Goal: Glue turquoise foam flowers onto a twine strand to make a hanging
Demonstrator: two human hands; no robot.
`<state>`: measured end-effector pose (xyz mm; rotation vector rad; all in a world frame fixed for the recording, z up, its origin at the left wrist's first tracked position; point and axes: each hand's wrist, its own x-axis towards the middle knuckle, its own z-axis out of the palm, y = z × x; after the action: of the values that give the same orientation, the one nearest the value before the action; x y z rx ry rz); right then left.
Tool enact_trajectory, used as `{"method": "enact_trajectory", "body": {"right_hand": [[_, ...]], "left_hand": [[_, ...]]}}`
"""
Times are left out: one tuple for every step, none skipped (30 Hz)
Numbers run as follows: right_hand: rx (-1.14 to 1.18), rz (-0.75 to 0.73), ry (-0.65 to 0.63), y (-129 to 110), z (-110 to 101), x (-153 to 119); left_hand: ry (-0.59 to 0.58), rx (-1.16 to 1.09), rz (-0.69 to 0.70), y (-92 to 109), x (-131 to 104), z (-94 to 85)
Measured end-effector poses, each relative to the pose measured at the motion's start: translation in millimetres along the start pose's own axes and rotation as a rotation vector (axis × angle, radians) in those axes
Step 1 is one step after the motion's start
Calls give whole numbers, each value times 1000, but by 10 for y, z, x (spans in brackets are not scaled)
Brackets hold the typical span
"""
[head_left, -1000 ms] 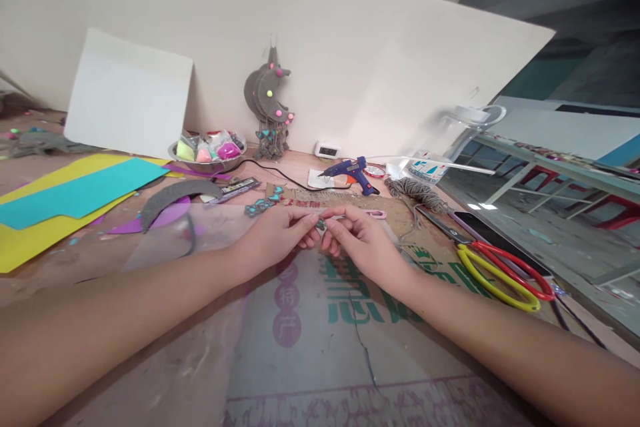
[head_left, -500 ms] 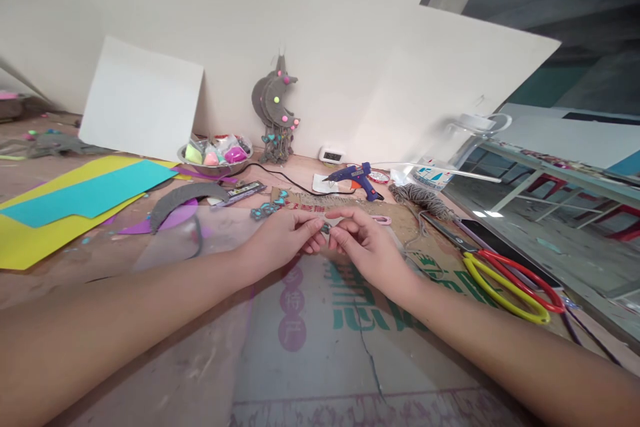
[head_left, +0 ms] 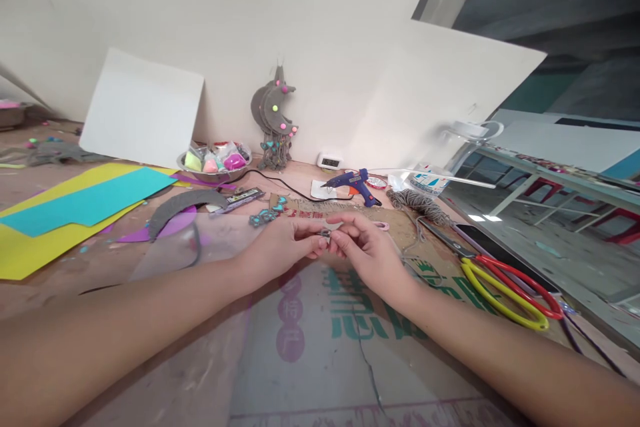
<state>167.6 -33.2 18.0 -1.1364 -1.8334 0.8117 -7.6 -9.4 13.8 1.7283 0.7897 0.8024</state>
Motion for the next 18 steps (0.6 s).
{"method": "enact_trajectory", "body": {"right_hand": [[-11, -9, -3, 3, -1, -4], [-23, -17, -6, 4, -2, -8], [-37, -25, -8, 5, -3, -11], [-53, -31, -8, 6, -5, -14], [-71, -35, -6, 7, -6, -18], [-89, -40, -1, 9, -8, -22], [-108, -47, 4, 11, -9, -26], [-124, -60, 8, 14, -9, -32], [-137, -78, 12, 17, -9, -37], [-147, -98, 14, 21, -8, -43], [-154, -118, 14, 25, -6, -47], [-160, -133, 12, 28, -5, -49], [-163, -141, 10, 31, -3, -49], [-163, -140, 11, 32, -1, -46], [-158, -130, 12, 33, 0, -40], [-149, -112, 13, 31, 0, -32], [-138, -88, 12, 28, 0, -23], [-125, -61, 9, 24, -1, -14]], "left_hand": [[-4, -1, 5, 1, -2, 3], [-8, -3, 10, 4, -4, 7], [-11, -6, 12, 6, -6, 9], [-13, -9, 10, 8, -8, 11], [-12, -13, 7, 7, -8, 13], [-8, -19, 1, 3, -6, 14], [-3, -28, -7, -5, -3, 14], [3, -40, -16, -15, 3, 15], [8, -55, -27, -27, 9, 15], [9, -70, -38, -39, 15, 15], [9, -81, -48, -50, 21, 16], [7, -85, -56, -58, 25, 16], [7, -85, -61, -62, 27, 17], [9, -84, -62, -64, 27, 18], [12, -83, -63, -62, 26, 19], [18, -84, -65, -59, 24, 20], [26, -88, -68, -55, 22, 20], [33, -94, -73, -50, 21, 20]]}}
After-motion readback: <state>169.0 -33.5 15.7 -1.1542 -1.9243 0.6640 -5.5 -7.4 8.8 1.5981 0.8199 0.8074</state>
